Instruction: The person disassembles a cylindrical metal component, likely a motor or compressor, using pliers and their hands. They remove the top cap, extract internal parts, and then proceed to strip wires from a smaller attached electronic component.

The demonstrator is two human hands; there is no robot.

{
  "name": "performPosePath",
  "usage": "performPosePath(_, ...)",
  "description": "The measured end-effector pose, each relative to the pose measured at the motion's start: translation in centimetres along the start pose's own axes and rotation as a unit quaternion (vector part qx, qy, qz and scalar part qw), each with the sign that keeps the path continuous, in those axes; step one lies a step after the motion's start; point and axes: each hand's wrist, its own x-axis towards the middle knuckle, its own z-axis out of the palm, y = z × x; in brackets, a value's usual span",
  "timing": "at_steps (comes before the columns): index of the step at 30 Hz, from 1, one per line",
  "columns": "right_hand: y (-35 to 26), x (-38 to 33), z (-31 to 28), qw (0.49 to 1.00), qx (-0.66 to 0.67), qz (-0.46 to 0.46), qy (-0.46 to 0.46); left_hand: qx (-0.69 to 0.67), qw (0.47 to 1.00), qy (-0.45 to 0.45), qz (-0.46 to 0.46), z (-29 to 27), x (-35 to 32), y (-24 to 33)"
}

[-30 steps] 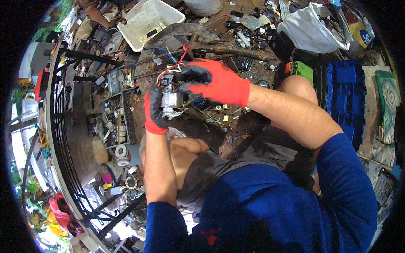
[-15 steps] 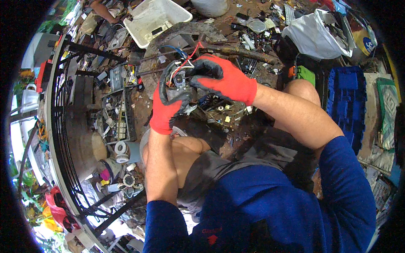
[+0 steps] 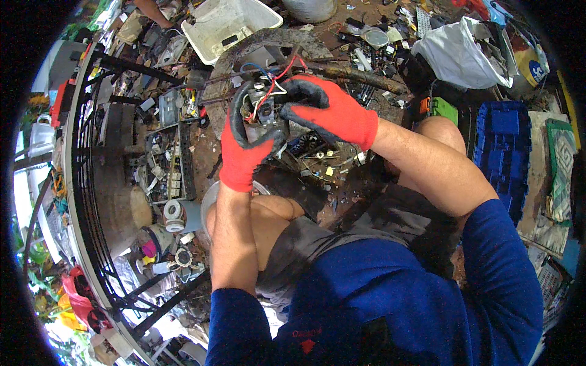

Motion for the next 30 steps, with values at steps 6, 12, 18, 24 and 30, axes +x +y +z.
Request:
performPosePath(6, 0.1, 0.2, -0.3, 0.999, -0.016, 0.034, -0.019, 0.024, 0.997, 0.052, 0.048, 0.8, 0.3, 1.3)
performPosePath(12, 0.7, 0.1, -0.4, 0.997, -0.08, -0.022, 0.005, -0.016, 0.996, 0.076, 0.032, 1.5, 0.1, 1.3)
performPosePath(18, 0.0, 0.4, -0.7, 0.997, -0.066, -0.04, 0.006, 0.087, 0.986, 0.108, 0.095, 1.7, 0.2, 0.9)
performPosePath(24, 0.3, 0.7, -1.9, 0.998, 0.049, 0.024, 0.006, 0.221, 0.962, 0.113, 0.114, 1.5, -0.2, 0.1)
performPosePath(30, 0.7, 1.0, -2.4, 0.972, 0.212, 0.09, 0.039, 0.257, 0.953, 0.122, 0.105, 1.6, -0.2, 0.8)
